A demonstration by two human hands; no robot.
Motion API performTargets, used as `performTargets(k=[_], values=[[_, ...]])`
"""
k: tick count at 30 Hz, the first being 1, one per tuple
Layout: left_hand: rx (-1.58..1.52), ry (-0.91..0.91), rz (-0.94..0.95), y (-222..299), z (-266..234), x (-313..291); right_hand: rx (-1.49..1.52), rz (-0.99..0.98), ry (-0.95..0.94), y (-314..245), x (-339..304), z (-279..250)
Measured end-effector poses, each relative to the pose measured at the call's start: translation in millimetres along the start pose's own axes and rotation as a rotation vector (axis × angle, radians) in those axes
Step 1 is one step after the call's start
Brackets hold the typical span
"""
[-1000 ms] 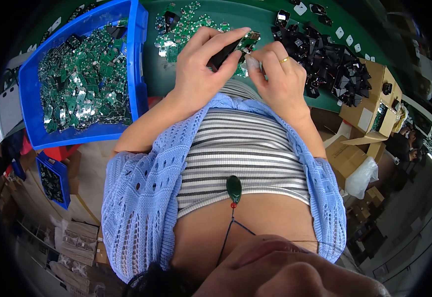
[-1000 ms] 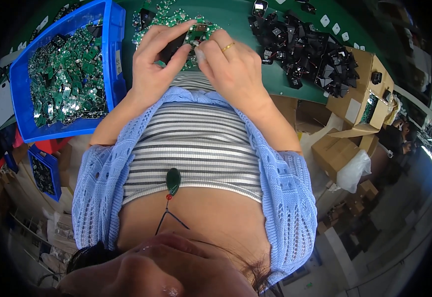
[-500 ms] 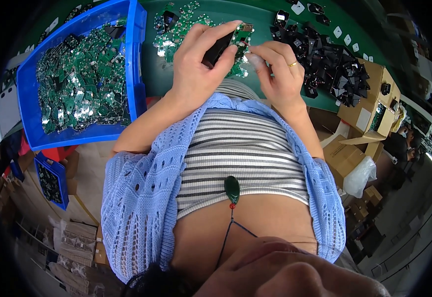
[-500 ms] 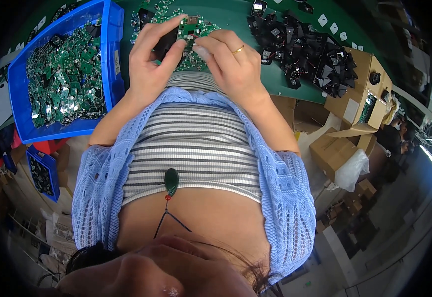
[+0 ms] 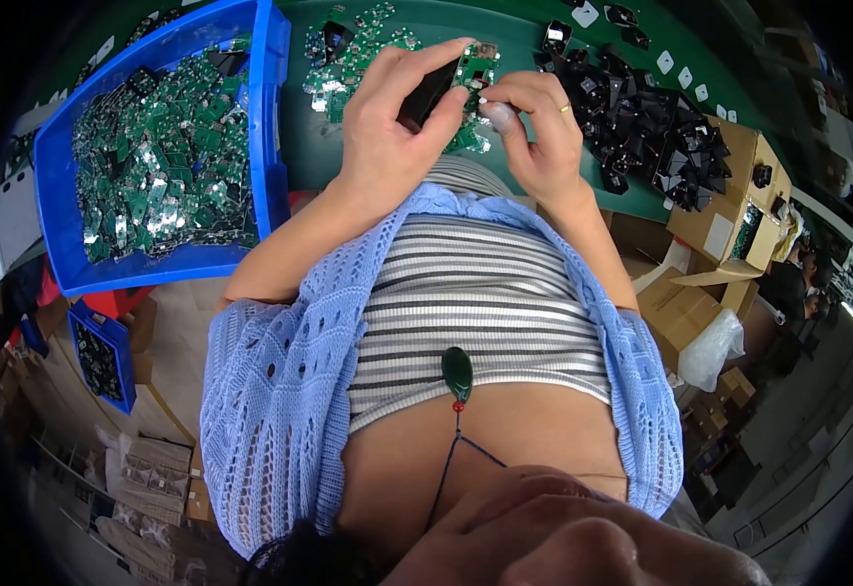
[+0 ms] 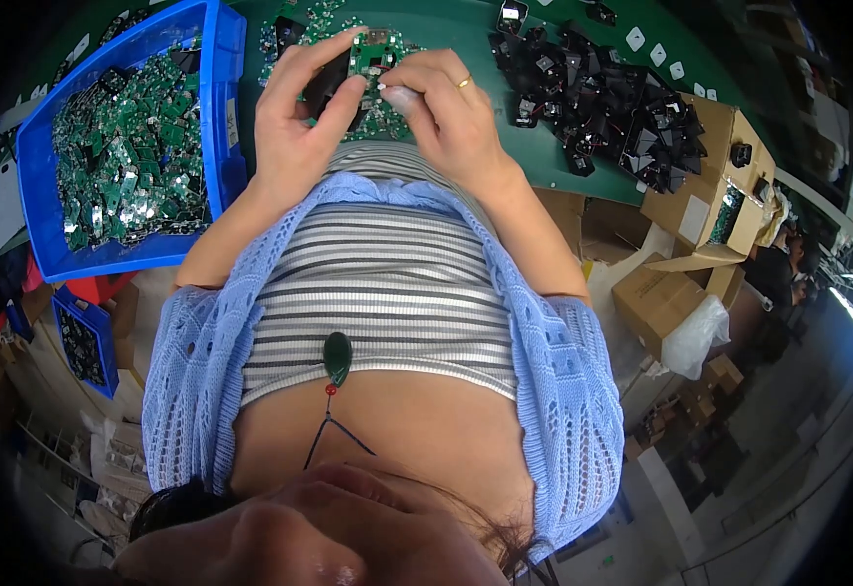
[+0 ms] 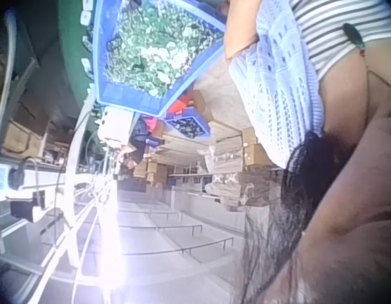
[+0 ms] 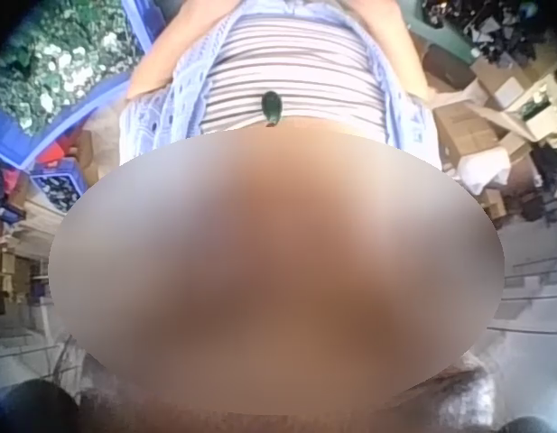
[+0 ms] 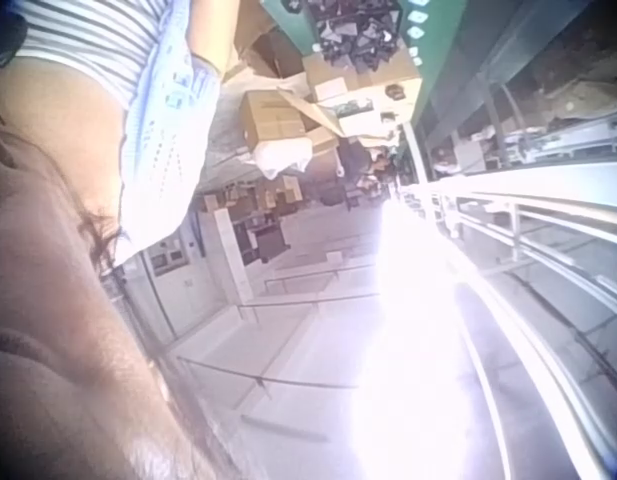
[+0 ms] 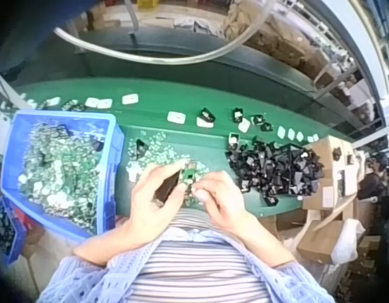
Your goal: The person assembles printed circuit boards into plastic enclosures by hand.
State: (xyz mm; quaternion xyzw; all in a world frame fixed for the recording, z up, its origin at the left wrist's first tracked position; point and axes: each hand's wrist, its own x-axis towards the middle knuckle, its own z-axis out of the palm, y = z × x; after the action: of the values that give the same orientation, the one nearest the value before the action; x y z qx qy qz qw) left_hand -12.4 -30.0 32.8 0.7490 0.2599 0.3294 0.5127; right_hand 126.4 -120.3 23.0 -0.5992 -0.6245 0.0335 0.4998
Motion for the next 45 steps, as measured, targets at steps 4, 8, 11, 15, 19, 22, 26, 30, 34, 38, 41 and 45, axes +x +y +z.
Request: performTargets(k=[4,8,11,15,19,22,26,30,34,38,41,45], values=[[-0.017,-0.003,-0.033,1,0,0,0.026,0.038,0.0,2,0,-1],[0.005,0.004,-0.008,0,0,1,-0.044,0.016,0.007,-3,4,-4],[0.058,0.023,0.039,1,1,2,-0.092,-0.015,-0.021,-6,6,-4],[0.219,0.056,0.165,4,0,5,-0.178,0.018,-0.084,-15,11,-7],[0.321,0.093,0.239,7,0,9,-0.283,0.08,-0.166,-24,16,-13],[0.3,0.051,0.143,10,-2,10,-0.147,0.085,-0.137,-22,22,-14],[-0.006,0.081,0.008,10,-3,16,0.022,0.041,-0.031,-11,23,-10],[0.031,0.027,-0.01,17,-8,17,-0.025,0.018,-0.055,-12,28,-11],[-0.042,-0.043,-0.055,12,-8,14,-0.087,0.044,-0.125,-10,32,-16],[-0.046,-0.027,-0.043,12,-7,15,-0.228,0.041,-0.193,-15,32,-18],[-0.05,-0.032,-0.089,11,-7,14,-0.206,0.031,-0.218,-16,31,-19],[0.009,-0.007,0.043,7,-5,15,0.037,0.064,-0.142,-13,27,-15]])
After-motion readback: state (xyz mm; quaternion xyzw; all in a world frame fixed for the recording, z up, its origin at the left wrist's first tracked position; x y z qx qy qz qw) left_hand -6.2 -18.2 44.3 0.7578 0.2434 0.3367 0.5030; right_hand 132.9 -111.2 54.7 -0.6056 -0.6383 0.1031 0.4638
